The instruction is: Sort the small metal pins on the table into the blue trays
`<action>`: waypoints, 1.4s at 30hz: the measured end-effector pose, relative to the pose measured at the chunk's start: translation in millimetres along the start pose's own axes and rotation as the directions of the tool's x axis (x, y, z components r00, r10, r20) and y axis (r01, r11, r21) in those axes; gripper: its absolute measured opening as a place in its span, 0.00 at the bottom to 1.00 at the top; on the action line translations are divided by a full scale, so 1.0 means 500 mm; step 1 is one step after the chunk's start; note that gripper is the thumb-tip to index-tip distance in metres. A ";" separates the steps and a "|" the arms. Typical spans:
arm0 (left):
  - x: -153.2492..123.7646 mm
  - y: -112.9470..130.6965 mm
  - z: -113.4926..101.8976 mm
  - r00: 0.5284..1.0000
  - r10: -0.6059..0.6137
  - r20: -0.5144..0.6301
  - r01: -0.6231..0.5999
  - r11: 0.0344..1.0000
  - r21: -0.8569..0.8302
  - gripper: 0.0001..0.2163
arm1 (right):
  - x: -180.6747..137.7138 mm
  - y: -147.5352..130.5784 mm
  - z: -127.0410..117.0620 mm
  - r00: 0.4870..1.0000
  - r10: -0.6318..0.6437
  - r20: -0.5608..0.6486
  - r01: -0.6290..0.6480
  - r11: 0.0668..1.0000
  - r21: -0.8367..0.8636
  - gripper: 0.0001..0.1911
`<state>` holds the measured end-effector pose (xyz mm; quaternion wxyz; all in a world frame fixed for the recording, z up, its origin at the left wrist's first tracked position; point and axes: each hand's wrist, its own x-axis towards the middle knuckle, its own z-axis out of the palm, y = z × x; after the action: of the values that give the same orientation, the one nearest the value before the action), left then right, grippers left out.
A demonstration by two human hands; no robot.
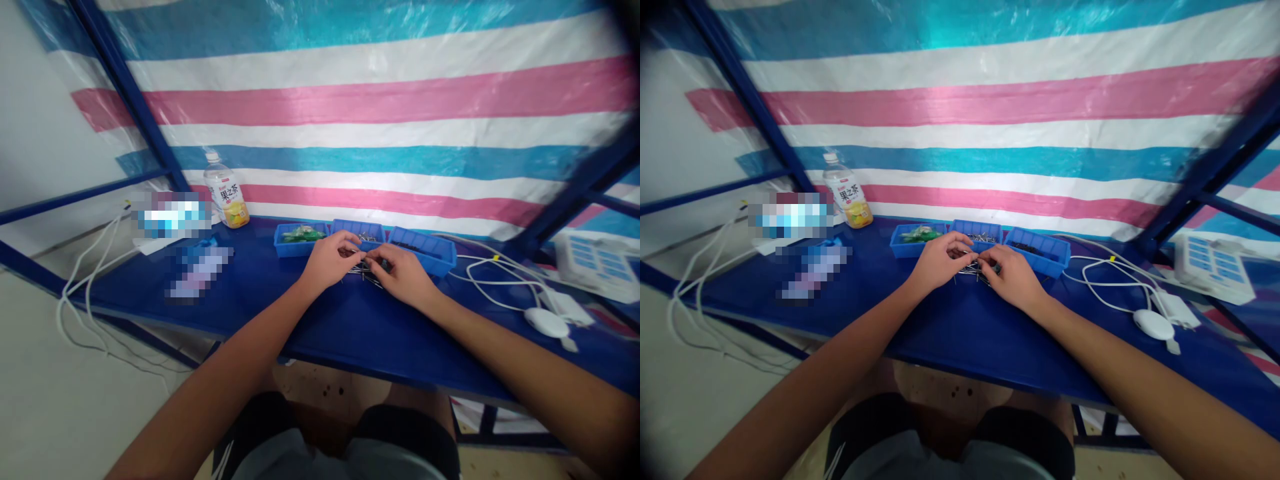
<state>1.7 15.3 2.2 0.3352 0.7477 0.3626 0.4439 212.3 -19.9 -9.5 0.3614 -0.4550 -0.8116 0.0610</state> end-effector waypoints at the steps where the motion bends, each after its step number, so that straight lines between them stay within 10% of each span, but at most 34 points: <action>1: 0.000 0.000 0.000 1.000 -0.001 0.005 0.001 1.000 -0.001 0.11 | 0.000 -0.001 0.000 1.000 -0.006 0.014 0.006 1.000 -0.003 0.10; 9: 0.005 -0.009 -0.001 1.000 0.000 0.029 0.000 1.000 -0.010 0.30 | 0.011 0.006 0.000 0.989 0.132 -0.072 -0.118 0.979 0.168 0.16; 21: 0.004 -0.011 -0.010 0.998 -0.046 0.032 0.037 0.971 0.237 0.10 | 0.052 0.011 0.014 0.920 0.392 -0.005 -0.329 0.779 0.534 0.28; 28: 0.003 -0.009 -0.012 1.000 -0.009 -0.020 0.013 0.970 0.243 0.10 | 0.036 0.020 -0.016 0.988 0.141 -0.070 -0.142 0.990 -0.006 0.21; 32: 0.004 -0.010 -0.012 0.999 0.010 -0.042 0.001 0.969 0.249 0.10 | 0.013 0.023 -0.024 0.996 -0.021 0.091 0.052 0.932 -0.358 0.12; 42: 0.003 -0.008 -0.012 0.999 0.005 -0.039 0.005 0.969 0.246 0.10 | -0.006 0.025 -0.023 0.985 -0.037 0.168 0.100 0.916 -0.388 0.10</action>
<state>-4.4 19.6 2.0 0.2330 0.7746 0.4214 0.4101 229.4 -17.4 -8.1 0.1988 -0.4836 -0.8486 -0.0811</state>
